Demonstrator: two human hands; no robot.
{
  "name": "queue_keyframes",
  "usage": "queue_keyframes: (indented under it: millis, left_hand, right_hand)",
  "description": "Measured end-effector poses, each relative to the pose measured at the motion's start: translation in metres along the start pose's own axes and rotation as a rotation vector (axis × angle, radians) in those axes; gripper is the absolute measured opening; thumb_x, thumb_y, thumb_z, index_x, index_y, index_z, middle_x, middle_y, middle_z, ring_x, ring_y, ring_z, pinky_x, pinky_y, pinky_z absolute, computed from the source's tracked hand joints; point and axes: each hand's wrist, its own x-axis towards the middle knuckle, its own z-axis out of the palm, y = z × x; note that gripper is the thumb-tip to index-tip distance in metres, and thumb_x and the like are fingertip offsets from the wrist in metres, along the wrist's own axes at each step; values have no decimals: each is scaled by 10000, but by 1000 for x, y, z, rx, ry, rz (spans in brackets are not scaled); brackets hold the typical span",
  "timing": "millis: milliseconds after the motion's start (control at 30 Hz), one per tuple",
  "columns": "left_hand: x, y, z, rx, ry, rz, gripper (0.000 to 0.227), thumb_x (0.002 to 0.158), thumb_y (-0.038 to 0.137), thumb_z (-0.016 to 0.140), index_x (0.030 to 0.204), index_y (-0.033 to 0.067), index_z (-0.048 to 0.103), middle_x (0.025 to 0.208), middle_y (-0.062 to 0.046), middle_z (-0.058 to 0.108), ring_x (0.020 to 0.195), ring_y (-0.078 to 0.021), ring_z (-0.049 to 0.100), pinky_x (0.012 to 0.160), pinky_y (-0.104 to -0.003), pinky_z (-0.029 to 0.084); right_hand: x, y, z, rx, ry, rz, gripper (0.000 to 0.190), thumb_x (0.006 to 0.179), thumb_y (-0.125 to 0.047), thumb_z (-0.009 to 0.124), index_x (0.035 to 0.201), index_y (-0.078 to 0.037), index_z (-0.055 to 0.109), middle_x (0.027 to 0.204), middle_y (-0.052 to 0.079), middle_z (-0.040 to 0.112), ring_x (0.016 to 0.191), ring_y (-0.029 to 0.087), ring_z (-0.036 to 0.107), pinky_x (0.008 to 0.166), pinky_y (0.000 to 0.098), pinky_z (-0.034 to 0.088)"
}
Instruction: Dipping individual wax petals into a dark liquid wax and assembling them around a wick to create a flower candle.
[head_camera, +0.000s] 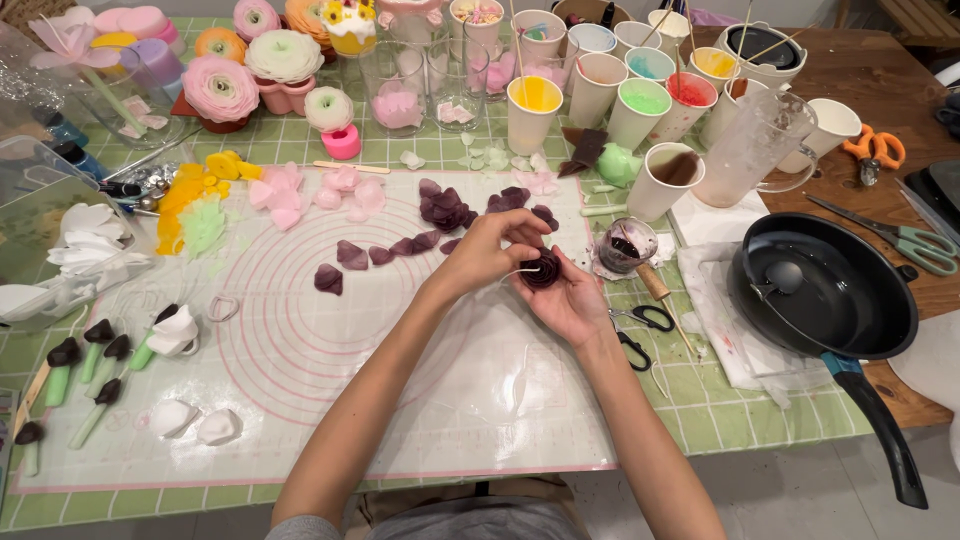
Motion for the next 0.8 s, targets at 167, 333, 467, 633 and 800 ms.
queue_keyframes:
  millis: [167,333,467,633,800]
  left_hand:
    - [6,-14,-7,-61,-50,-3,304,840,-23,719,1141,20,714,976,-77,766,926,-152,727,850,-316,589]
    - [38,-11,-23,-71,-13,-125,221,903,15,685,1121,27,720,919,-82,755,843,-170,700,765,-339,571]
    - [79,-48,-13,337,109,-94,176,836,67,729,1008,61,767,866,-133,761,826,-263,727,757,-391,559]
    - [103,-67,12,676,70,-63,169,745,154,817,905,101,794,944,-174,747,940,-358,705,832,-465,543]
    - [109,-89,22,798,43,-43,195,682,10,730,849,104,771,972,-154,735,992,-362,678,841,-475,543]
  right_hand:
    - [-2,2,8,2,15,-2,375,1096,-238,449,1374,7,505,1366,151,590,1267,278,569,1159,505,419]
    - [0,3,2,132,47,68,323,1088,-216,486,1284,34,545,1281,206,598,1244,352,562,1140,496,437]
    - [2,1,0,123,76,42,307,1075,-208,510,1245,41,568,1228,172,622,1223,364,564,1101,511,463]
    - [0,-1,-1,110,92,23,267,1064,-213,520,1212,1,578,1224,156,635,1212,363,583,1069,501,479]
    - [2,-2,-6,31,79,-5,374,1079,-323,480,1264,-12,574,1228,178,645,1183,367,583,1034,498,475]
